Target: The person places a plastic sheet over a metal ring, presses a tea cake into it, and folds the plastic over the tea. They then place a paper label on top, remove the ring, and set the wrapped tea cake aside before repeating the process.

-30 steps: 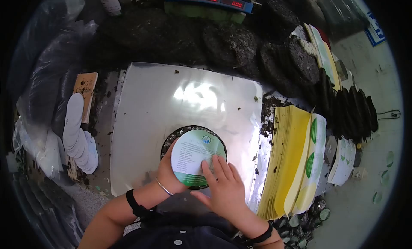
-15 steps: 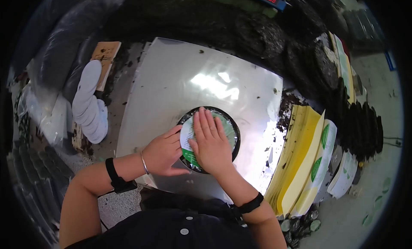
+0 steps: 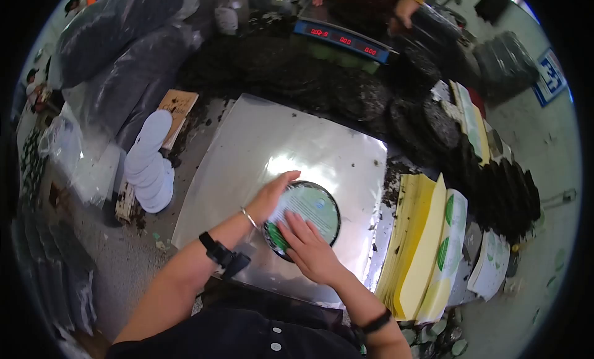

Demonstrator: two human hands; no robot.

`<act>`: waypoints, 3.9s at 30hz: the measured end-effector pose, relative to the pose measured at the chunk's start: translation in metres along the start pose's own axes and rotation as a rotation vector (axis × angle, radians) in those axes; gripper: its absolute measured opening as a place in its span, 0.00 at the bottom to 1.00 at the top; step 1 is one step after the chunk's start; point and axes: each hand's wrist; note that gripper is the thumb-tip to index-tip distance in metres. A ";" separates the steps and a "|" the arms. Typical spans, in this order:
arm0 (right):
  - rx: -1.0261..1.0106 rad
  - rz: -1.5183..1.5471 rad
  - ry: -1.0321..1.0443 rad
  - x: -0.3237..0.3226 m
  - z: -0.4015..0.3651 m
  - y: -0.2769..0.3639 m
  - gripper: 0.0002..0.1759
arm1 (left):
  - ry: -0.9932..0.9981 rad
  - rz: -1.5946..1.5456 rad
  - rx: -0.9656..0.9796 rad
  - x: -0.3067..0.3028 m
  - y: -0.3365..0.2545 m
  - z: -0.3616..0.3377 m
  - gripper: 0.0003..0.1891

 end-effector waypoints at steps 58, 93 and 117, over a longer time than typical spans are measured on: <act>0.191 1.004 -0.813 -0.111 -0.097 0.051 0.29 | 0.483 0.200 0.045 0.136 -0.070 -0.129 0.11; 0.266 -0.342 -0.519 0.077 -0.135 0.000 0.29 | -0.218 1.046 0.181 -0.073 -0.063 -0.185 0.26; 0.279 -0.690 -0.805 -0.348 0.099 -0.179 0.53 | -0.519 1.503 -0.256 -0.338 0.126 -0.008 0.06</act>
Point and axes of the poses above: each hand's wrist, its own z-axis towards the middle knuckle, its own x-axis out of the palm, y = z × x, and after that the axes turned 13 degrees about z, right-handed
